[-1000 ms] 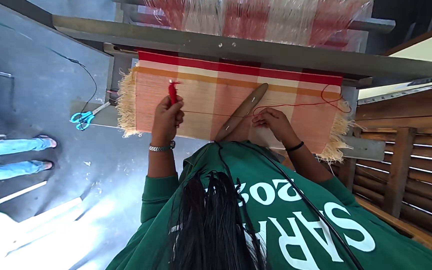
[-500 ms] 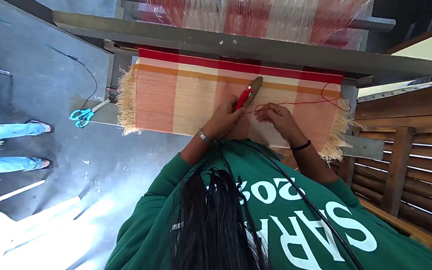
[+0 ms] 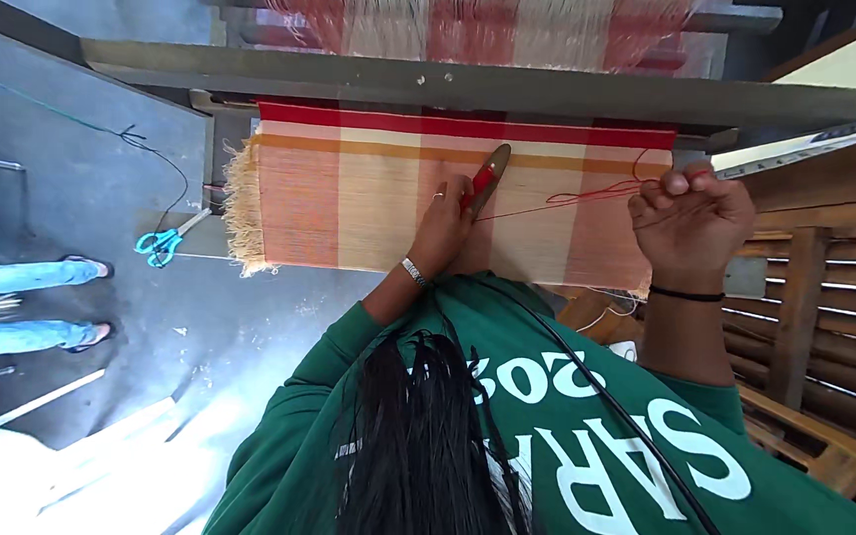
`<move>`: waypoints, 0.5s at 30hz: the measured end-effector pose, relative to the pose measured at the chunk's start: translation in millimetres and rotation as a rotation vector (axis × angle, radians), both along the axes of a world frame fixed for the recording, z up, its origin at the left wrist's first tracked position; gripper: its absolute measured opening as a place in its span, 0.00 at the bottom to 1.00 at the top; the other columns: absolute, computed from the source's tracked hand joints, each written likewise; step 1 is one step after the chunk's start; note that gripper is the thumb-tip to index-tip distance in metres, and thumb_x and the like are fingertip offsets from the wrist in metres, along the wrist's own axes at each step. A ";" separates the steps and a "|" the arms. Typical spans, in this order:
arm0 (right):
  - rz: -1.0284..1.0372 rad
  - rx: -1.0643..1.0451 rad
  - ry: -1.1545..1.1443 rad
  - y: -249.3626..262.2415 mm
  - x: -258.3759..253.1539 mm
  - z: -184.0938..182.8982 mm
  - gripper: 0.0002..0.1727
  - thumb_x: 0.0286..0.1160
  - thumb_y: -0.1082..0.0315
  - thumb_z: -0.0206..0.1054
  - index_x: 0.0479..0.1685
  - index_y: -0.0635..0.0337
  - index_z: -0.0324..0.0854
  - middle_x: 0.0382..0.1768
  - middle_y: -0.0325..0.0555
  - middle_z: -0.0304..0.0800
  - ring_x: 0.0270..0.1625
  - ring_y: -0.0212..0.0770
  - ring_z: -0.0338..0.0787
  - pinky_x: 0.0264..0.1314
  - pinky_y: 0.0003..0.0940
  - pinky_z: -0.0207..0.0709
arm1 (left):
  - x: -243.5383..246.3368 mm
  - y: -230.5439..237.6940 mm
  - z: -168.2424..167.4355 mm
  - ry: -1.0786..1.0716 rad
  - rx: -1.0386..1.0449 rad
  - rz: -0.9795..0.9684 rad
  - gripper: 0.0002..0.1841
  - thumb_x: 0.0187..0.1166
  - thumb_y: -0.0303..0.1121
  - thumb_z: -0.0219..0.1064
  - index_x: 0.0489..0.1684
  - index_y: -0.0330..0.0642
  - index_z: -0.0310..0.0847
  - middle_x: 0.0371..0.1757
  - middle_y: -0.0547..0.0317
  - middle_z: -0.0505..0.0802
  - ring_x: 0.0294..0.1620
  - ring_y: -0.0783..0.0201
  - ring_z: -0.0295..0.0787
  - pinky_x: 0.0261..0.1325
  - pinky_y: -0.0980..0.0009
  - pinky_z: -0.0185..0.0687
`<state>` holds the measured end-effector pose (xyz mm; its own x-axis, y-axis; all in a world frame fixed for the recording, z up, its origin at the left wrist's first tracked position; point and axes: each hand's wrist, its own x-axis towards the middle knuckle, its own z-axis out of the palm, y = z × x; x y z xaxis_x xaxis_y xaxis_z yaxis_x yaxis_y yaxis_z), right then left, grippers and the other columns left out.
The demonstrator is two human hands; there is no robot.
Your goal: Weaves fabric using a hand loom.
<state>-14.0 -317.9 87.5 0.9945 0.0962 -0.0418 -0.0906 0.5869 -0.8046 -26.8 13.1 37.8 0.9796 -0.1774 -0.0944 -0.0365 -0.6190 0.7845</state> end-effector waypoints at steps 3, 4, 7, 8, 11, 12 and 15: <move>-0.005 -0.008 -0.061 -5.8 2.0 10.2 0.19 0.87 0.56 0.44 0.33 0.42 0.80 0.25 0.29 0.79 0.29 0.28 0.80 0.36 0.28 0.77 | -4.5 -5.9 5.1 -0.032 0.205 -0.070 0.11 0.85 0.31 0.60 0.61 0.41 0.79 0.61 0.41 0.83 0.51 0.46 0.90 0.48 0.53 0.90; -0.008 -0.022 -0.074 -7.6 2.2 14.4 0.18 0.87 0.57 0.45 0.33 0.42 0.80 0.25 0.29 0.79 0.29 0.29 0.81 0.37 0.28 0.78 | -6.2 -7.6 5.5 -0.063 0.250 -0.078 0.11 0.85 0.32 0.61 0.60 0.41 0.79 0.60 0.41 0.84 0.49 0.46 0.90 0.45 0.53 0.90; -0.027 -0.069 -0.109 -11.8 2.7 25.1 0.18 0.85 0.58 0.45 0.32 0.43 0.80 0.25 0.29 0.79 0.29 0.30 0.82 0.39 0.29 0.79 | -11.4 -8.6 6.0 -0.127 0.339 -0.066 0.11 0.85 0.33 0.60 0.59 0.43 0.82 0.56 0.42 0.86 0.47 0.45 0.90 0.43 0.52 0.89; -0.032 -0.073 -0.119 -14.1 3.3 26.8 0.17 0.85 0.58 0.45 0.32 0.43 0.80 0.25 0.30 0.80 0.29 0.30 0.82 0.39 0.30 0.79 | -12.4 -7.9 7.7 -0.129 0.367 -0.064 0.11 0.85 0.32 0.60 0.58 0.43 0.83 0.55 0.42 0.87 0.49 0.43 0.90 0.43 0.51 0.89; -0.038 -0.089 -0.135 -20.9 4.5 28.5 0.17 0.84 0.59 0.46 0.32 0.43 0.81 0.25 0.30 0.81 0.30 0.31 0.83 0.40 0.30 0.80 | -13.4 -4.8 6.7 -0.109 0.414 -0.080 0.11 0.83 0.32 0.63 0.58 0.46 0.86 0.55 0.41 0.88 0.57 0.38 0.86 0.50 0.48 0.87; -0.043 -0.088 -0.134 -22.0 4.8 28.3 0.17 0.84 0.59 0.47 0.31 0.43 0.80 0.25 0.30 0.81 0.30 0.31 0.83 0.39 0.31 0.81 | -13.2 -3.7 4.9 -0.096 0.410 -0.093 0.12 0.83 0.31 0.63 0.59 0.46 0.86 0.56 0.41 0.88 0.58 0.38 0.85 0.53 0.49 0.87; -0.050 -0.064 -0.120 -24.5 5.3 24.8 0.17 0.84 0.60 0.46 0.31 0.44 0.80 0.24 0.31 0.80 0.29 0.31 0.83 0.39 0.30 0.80 | -13.2 -2.3 -1.2 -0.132 0.370 -0.104 0.13 0.81 0.28 0.64 0.61 0.44 0.85 0.58 0.41 0.86 0.58 0.39 0.85 0.55 0.49 0.86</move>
<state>-8.6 -342.4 112.3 0.9962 0.0470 0.0730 0.0366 0.5350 -0.8440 -40.0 10.9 36.6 0.9663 -0.2536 -0.0451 -0.1991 -0.8465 0.4938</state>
